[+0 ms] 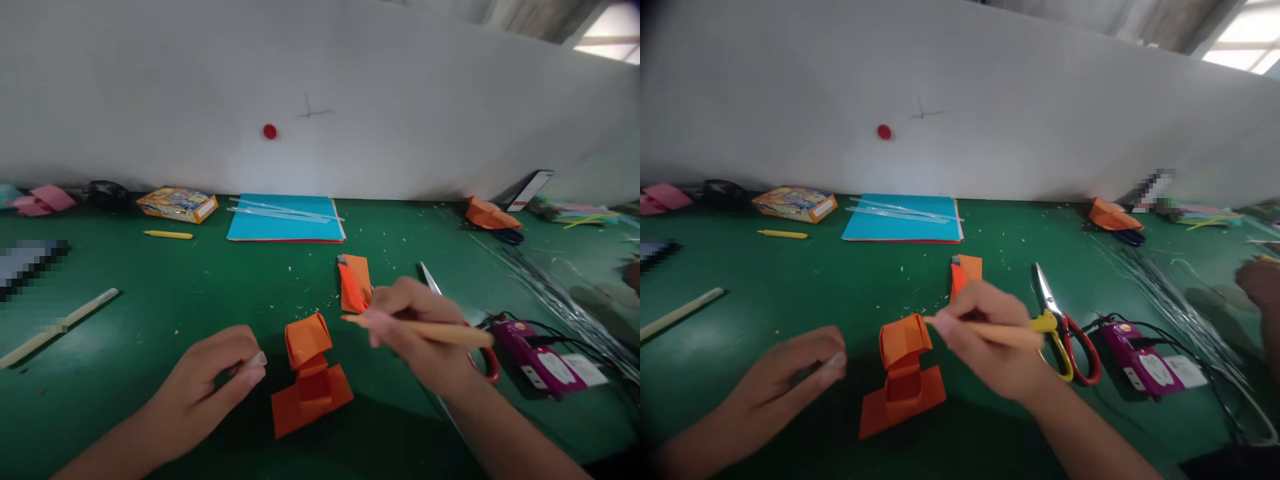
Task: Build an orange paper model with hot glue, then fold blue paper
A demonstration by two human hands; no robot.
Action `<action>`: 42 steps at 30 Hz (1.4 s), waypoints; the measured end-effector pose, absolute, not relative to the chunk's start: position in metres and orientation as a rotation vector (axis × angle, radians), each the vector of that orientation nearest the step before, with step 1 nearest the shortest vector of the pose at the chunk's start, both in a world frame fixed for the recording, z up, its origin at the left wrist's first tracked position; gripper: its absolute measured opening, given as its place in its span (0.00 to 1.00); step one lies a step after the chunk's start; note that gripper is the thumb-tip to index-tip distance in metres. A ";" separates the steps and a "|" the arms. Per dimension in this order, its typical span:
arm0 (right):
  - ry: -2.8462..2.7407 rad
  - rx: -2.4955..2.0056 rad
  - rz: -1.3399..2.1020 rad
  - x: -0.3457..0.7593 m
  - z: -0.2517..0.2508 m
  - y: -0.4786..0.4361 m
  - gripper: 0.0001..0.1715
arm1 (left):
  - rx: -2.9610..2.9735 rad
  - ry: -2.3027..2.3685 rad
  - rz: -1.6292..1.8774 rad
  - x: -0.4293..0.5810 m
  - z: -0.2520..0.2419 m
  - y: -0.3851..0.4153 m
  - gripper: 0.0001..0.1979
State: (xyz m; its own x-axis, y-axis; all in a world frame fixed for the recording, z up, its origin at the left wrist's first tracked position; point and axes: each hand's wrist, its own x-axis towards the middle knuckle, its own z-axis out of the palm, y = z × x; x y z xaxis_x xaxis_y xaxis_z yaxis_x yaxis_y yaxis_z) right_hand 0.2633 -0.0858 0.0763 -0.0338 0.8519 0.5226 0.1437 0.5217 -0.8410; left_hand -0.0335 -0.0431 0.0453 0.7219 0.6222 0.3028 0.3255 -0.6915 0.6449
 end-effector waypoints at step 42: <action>-1.492 -1.077 1.003 0.249 0.050 -0.067 0.09 | 2.754 0.395 0.881 -0.022 0.016 -0.061 0.09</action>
State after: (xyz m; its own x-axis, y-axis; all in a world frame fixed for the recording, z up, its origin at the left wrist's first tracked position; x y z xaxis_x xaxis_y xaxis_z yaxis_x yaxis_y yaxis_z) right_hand 0.2491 -0.0670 0.0501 -0.1043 0.9634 0.2469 0.1349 0.2597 -0.9562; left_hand -0.0220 -0.0611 0.0161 0.7837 0.3191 0.5330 0.1854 -0.9390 0.2896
